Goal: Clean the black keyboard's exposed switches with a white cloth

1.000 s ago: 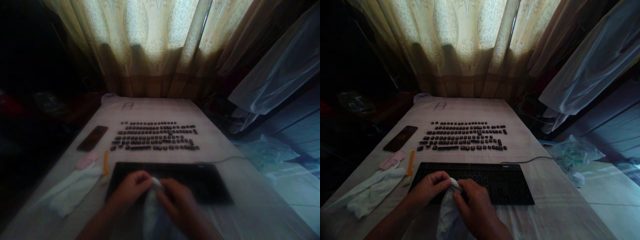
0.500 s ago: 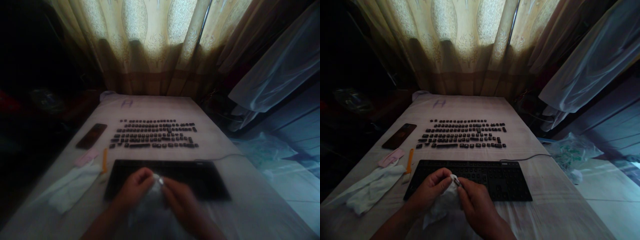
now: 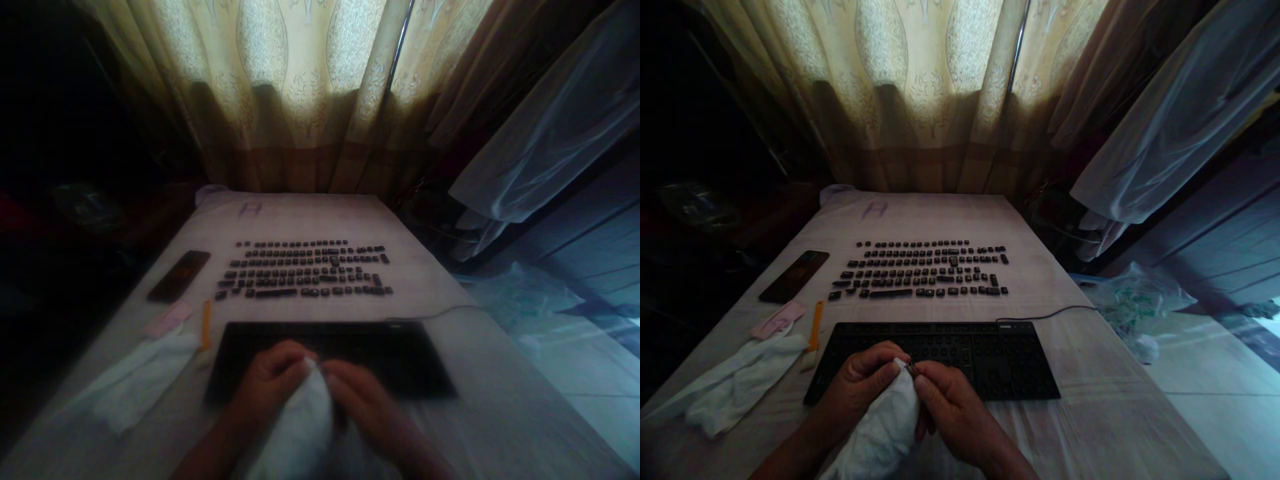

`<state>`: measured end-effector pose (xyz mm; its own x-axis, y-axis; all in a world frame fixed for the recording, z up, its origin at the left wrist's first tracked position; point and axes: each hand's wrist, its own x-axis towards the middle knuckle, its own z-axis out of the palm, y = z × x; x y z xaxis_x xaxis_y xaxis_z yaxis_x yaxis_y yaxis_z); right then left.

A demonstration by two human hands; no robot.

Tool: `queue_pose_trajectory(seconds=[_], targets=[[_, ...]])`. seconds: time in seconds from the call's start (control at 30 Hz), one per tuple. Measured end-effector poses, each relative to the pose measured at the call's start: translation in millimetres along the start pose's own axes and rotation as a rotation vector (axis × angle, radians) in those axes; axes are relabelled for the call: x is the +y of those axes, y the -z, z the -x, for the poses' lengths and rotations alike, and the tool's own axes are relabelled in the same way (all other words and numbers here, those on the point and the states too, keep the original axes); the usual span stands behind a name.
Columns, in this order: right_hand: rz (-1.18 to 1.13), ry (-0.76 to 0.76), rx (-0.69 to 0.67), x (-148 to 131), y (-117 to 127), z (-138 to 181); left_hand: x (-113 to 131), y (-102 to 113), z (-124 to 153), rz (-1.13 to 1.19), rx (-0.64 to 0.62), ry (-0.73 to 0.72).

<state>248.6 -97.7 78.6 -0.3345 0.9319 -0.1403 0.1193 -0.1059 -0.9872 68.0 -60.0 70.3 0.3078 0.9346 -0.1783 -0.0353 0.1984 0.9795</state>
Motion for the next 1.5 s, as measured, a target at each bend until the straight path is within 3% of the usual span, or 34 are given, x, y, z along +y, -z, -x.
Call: queue_pose_trajectory(seconds=[0.1, 0.23, 0.4, 0.63, 0.97, 1.23, 1.37, 1.43, 1.5], targets=[[0.031, 0.022, 0.046, -0.1, -3.5, 0.0, -0.8, -3.9, -1.4, 0.008, 0.085, 0.029], [0.191, 0.017, 0.242, 2.9, -9.7, 0.9, -1.4, -9.3, -2.4, -0.013, 0.144, 0.069], [0.211, 0.097, 0.414, 8.0, -11.8, 2.2, -9.2, -20.2, -1.7, 0.085, 0.109, 0.083], [0.148, 0.117, 0.532, 17.6, -1.0, 5.1, -18.0, -49.1, -11.7, 0.283, 0.081, 0.246], [0.344, 0.052, 0.606, 29.0, 44.1, 26.0, -23.0, -89.5, -35.6, 0.303, -0.039, 0.376], [0.401, 0.030, 0.684, 45.2, 66.4, 31.0, -36.5, -115.9, -55.7, 0.231, -0.101, 0.412], [0.540, 0.033, 0.681, 52.7, 95.9, 43.2, -32.7, -121.5, -55.6, 0.157, -0.155, 0.416], [0.706, 0.002, 0.717, 53.5, 118.2, 49.6, -28.3, -117.2, -54.1, 0.068, -0.177, 0.371], [0.903, -0.106, 0.740, 51.1, 140.0, 53.3, -25.1, -105.5, -52.4, -0.142, -0.175, 0.191]])
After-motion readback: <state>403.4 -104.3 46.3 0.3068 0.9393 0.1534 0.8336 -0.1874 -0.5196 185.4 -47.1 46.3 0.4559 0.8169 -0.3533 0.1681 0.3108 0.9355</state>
